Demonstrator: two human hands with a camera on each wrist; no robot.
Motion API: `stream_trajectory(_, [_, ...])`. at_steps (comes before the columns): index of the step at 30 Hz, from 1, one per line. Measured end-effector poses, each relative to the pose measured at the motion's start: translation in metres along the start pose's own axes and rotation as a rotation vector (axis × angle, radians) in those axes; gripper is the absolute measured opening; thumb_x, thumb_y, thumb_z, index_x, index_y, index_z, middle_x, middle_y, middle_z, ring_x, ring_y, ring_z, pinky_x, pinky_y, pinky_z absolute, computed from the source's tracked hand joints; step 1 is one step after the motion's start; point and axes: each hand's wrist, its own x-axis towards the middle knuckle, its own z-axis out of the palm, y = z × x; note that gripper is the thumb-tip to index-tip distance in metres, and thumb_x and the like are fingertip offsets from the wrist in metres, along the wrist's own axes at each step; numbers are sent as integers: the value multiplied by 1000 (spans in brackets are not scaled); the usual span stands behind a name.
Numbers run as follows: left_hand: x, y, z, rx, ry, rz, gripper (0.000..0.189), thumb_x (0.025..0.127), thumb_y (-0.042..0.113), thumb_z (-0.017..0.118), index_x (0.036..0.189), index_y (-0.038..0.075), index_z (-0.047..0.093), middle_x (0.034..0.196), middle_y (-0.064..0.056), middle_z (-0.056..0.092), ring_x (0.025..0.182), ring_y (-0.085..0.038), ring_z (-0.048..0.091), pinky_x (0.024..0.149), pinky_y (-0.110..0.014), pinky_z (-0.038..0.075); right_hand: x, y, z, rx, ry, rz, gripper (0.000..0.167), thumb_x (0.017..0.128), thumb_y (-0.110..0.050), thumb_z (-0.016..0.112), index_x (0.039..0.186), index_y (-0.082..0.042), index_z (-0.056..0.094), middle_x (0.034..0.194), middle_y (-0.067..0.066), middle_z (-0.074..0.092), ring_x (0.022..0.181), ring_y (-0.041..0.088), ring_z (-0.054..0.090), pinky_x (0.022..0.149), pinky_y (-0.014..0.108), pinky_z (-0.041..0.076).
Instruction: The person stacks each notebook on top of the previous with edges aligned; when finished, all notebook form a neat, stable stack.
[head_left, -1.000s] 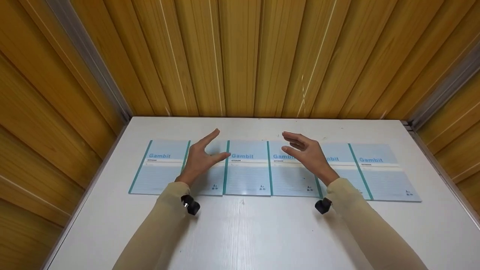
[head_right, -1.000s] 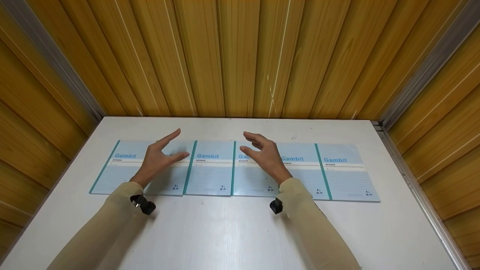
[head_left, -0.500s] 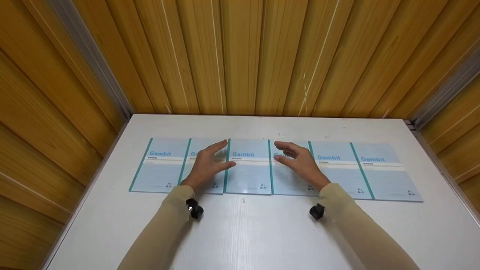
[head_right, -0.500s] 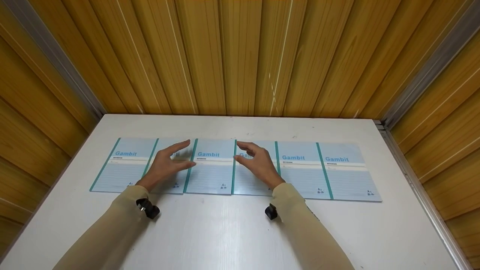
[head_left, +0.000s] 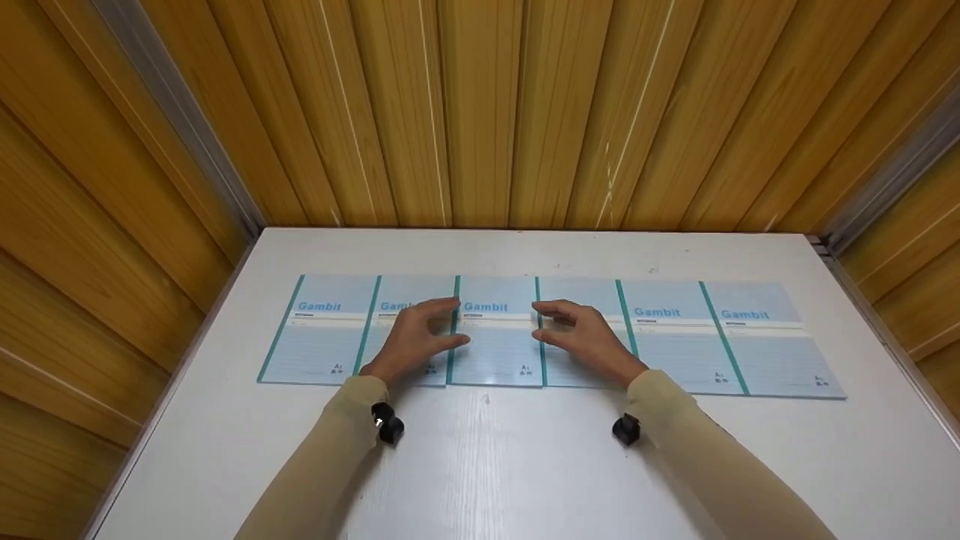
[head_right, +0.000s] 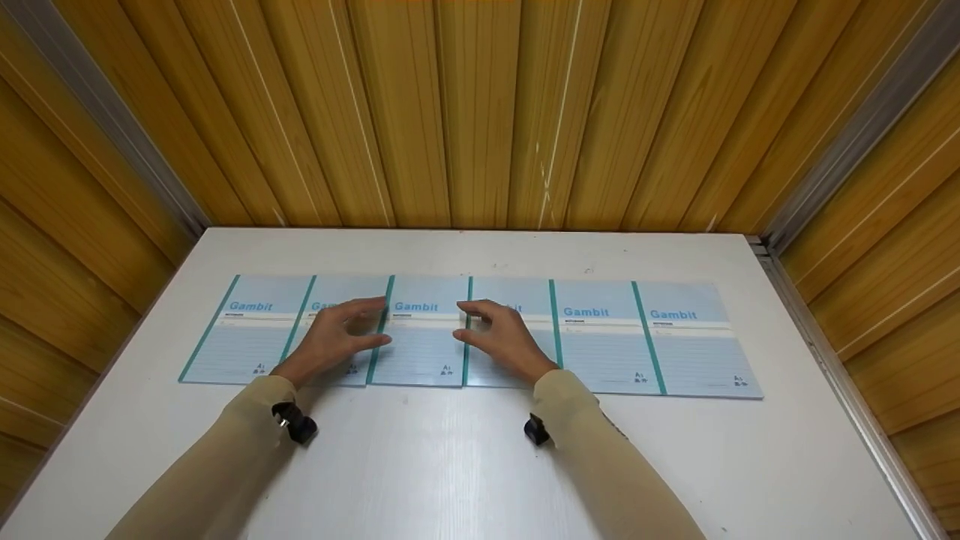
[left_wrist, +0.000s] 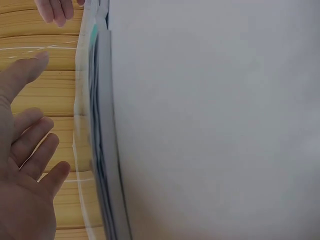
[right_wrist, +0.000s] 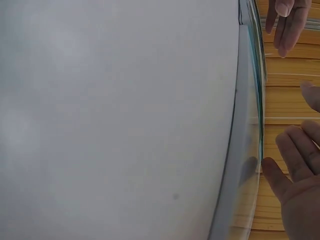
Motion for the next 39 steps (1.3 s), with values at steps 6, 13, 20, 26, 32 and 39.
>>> stream_trajectory(6, [-2, -1, 2, 29, -35, -6, 61, 90, 20, 89, 144, 6, 66, 152, -7, 59, 147, -29, 48, 122, -47, 36, 4, 1, 5, -81, -20, -4, 58, 95, -26, 84, 148, -13, 64, 149, 7, 62, 139, 29, 56, 118, 50, 42])
stream_trajectory(13, [-2, -2, 4, 64, -94, -54, 61, 90, 22, 89, 145, 9, 67, 152, -4, 60, 149, -28, 45, 124, -47, 33, 2, 1, 7, -132, -86, 60, 63, 94, -31, 85, 151, -17, 62, 157, 8, 54, 152, 33, 40, 125, 54, 30])
stream_trajectory(20, [-2, -1, 6, 72, -107, -67, 59, 89, 19, 89, 143, 9, 68, 151, -5, 60, 150, -29, 45, 124, -46, 33, 1, -2, 8, -159, -112, 80, 66, 92, -25, 86, 152, -17, 60, 158, 6, 54, 152, 32, 39, 126, 53, 28])
stream_trajectory(26, [-2, -3, 6, 76, -98, -46, 56, 89, 18, 89, 141, 8, 70, 150, -6, 61, 149, -29, 46, 123, -46, 35, 1, -2, 11, -190, -130, 56, 65, 94, -21, 85, 154, -15, 58, 161, 5, 51, 153, 32, 38, 126, 52, 28])
stream_trajectory(32, [-3, -5, 8, 80, -80, -12, 54, 89, 19, 88, 139, 5, 70, 149, -8, 62, 148, -32, 46, 122, -48, 36, 1, -3, 11, -213, -135, -9, 63, 96, -19, 83, 153, -10, 58, 161, 9, 51, 152, 36, 39, 125, 54, 30])
stream_trajectory(39, [-5, -4, 10, 104, -81, 5, 54, 91, 19, 87, 139, 2, 69, 150, -11, 61, 148, -34, 46, 122, -50, 35, 0, -2, 13, -226, -156, -30, 60, 98, -18, 79, 153, -7, 57, 163, 9, 47, 153, 36, 36, 125, 53, 29])
